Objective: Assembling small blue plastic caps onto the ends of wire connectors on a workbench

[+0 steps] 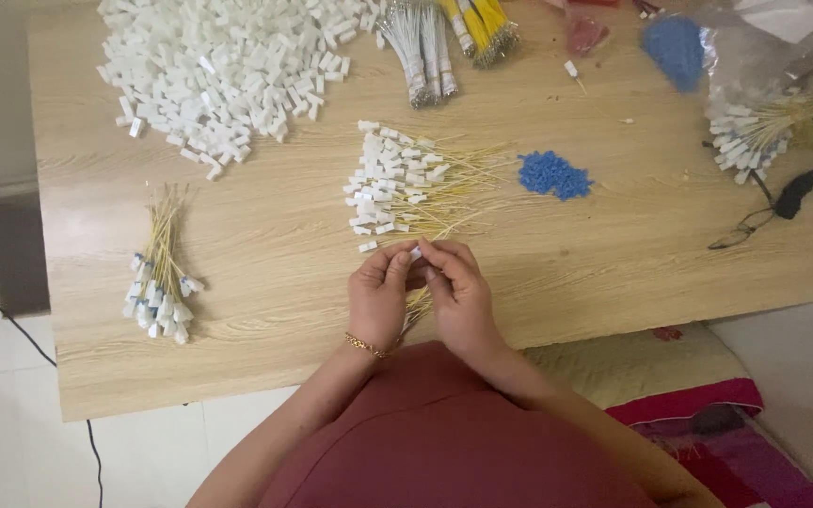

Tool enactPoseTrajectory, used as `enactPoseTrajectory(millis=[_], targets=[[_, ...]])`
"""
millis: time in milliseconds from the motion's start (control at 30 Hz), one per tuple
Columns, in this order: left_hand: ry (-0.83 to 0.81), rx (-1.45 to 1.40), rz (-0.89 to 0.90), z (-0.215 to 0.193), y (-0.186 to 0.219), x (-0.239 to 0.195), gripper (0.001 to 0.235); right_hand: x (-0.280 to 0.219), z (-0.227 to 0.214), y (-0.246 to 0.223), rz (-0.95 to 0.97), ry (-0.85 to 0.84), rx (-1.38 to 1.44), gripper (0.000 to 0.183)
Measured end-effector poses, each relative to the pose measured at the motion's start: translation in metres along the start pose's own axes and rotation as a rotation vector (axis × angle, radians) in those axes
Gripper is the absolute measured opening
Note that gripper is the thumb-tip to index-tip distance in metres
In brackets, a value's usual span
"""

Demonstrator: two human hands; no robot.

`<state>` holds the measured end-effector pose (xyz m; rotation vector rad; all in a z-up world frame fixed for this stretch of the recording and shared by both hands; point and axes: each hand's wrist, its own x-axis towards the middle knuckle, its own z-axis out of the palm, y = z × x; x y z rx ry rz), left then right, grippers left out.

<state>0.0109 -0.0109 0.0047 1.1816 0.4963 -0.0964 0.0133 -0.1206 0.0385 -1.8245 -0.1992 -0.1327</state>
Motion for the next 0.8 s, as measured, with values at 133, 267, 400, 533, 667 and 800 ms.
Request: enactPoseTrajectory(millis=[133, 267, 400, 533, 667, 800], targets=[[-0.024, 0.141, 0.038, -0.011, -0.007, 0.004, 0.019, -0.007, 0.003, 0.008, 0.008, -0.023, 0.009, 0.041], [-0.038, 0.154, -0.024, -0.010, -0.010, 0.009, 0.022, -0.009, 0.000, 0.021, 0.048, -0.036, 0.027, 0.043], [-0.033, 0.037, -0.091, -0.003, 0.008, 0.008, 0.024, -0.001, 0.002, 0.011, 0.063, -0.027, 0.077, 0.040], [-0.076, -0.070, -0.119, -0.005, -0.002, 0.013, 0.024, 0.005, -0.006, 0.011, 0.078, -0.079, 0.038, 0.037], [-0.112, -0.109, -0.141, -0.007, -0.008, 0.014, 0.026, 0.004, -0.007, 0.019, 0.170, -0.082, 0.136, 0.035], [-0.106, -0.153, -0.164, -0.006, -0.004, 0.010, 0.028, 0.005, -0.007, 0.014, 0.180, -0.085, 0.134, 0.034]])
